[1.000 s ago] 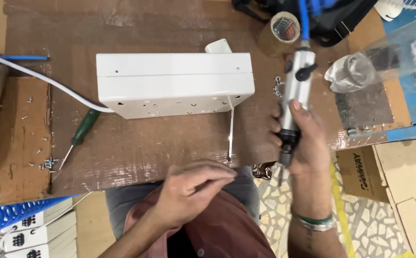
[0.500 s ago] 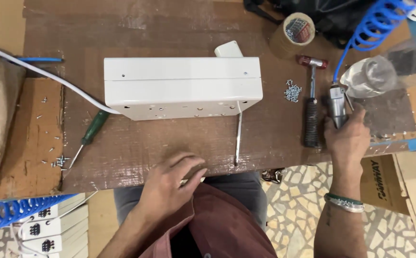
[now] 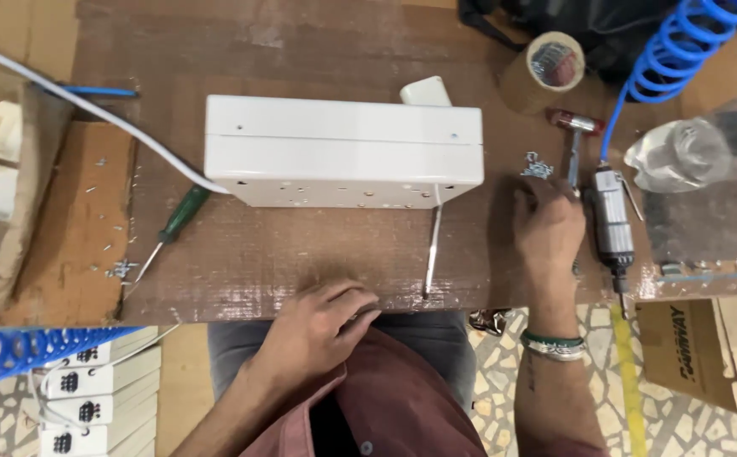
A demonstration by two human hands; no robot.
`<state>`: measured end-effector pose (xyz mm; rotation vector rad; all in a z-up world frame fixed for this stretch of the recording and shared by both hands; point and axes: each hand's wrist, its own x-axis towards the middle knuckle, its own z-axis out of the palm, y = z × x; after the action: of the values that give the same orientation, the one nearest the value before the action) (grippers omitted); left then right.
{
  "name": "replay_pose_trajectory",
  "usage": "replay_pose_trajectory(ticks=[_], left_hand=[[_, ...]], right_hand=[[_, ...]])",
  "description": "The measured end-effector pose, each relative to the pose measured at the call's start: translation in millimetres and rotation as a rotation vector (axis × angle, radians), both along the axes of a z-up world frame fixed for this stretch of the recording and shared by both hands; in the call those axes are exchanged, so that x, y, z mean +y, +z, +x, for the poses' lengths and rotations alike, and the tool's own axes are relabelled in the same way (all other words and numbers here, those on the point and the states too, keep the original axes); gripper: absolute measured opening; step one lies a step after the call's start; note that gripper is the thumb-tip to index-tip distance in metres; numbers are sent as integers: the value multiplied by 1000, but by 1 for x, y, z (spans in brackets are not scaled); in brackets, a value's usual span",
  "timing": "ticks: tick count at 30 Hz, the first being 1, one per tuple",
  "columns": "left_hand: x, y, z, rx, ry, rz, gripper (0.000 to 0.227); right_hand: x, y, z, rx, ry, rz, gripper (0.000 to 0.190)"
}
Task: The person assembles a white rectangular electrical enclosure on a workbench. They drive screws into the box with a power screwdriver, reposition and flip the box to reach different sides, pick screws from a container, and finish tightening screws with a red-handled screwdriver.
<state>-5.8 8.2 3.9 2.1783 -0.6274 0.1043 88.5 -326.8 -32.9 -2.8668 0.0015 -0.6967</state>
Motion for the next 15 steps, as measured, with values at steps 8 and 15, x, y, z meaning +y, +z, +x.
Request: replay_pose_trajectory(ticks=[8, 15], left_hand=[[17, -5, -5, -10, 28, -56, 13], [24, -8, -3, -5, 25, -100, 16]], right_hand=[[-35, -35, 15, 115, -71, -379, 25], [-22, -9, 17, 172, -5, -291, 17]])
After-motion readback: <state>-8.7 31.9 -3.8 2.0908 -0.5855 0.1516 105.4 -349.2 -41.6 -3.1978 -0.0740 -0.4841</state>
